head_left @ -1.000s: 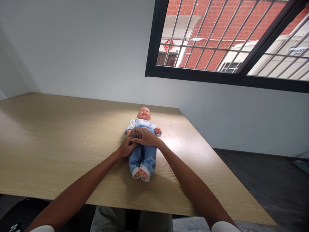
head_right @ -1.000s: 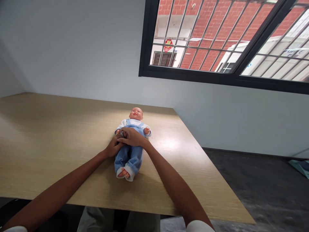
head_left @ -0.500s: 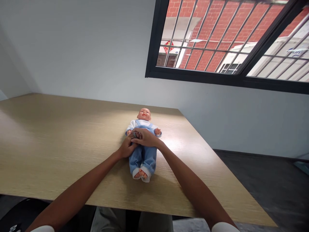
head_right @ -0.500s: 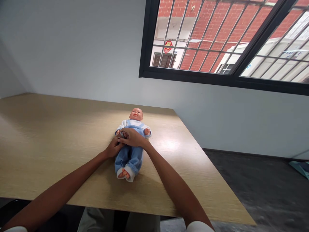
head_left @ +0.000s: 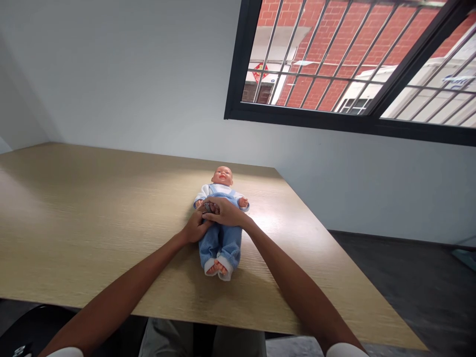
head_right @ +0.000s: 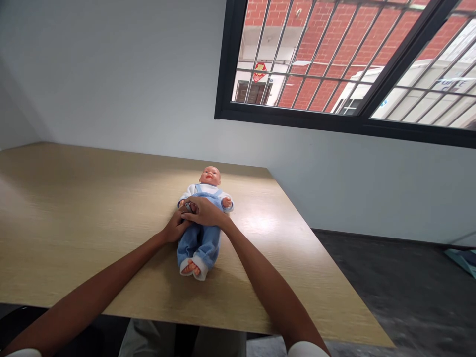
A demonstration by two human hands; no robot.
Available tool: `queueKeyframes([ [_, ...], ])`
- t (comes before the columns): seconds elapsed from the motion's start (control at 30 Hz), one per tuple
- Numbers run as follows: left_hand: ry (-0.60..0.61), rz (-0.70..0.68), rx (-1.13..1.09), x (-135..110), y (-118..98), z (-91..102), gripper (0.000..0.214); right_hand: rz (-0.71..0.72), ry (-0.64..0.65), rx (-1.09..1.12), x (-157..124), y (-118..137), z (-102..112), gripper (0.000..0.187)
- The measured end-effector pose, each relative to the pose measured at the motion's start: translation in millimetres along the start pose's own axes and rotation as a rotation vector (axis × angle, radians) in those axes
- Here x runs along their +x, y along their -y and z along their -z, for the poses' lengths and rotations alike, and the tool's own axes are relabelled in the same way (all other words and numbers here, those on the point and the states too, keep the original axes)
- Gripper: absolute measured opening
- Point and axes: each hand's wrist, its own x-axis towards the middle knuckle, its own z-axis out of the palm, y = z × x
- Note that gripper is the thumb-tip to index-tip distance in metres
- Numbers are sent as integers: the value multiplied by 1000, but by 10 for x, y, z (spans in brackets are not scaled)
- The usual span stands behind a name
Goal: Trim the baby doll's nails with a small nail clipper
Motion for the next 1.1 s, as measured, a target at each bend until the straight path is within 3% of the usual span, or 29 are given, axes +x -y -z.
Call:
queueKeyframes([
  [1.1,3,-5,-2,-4,0,0,20,4,6,13,-4,8,11,27],
])
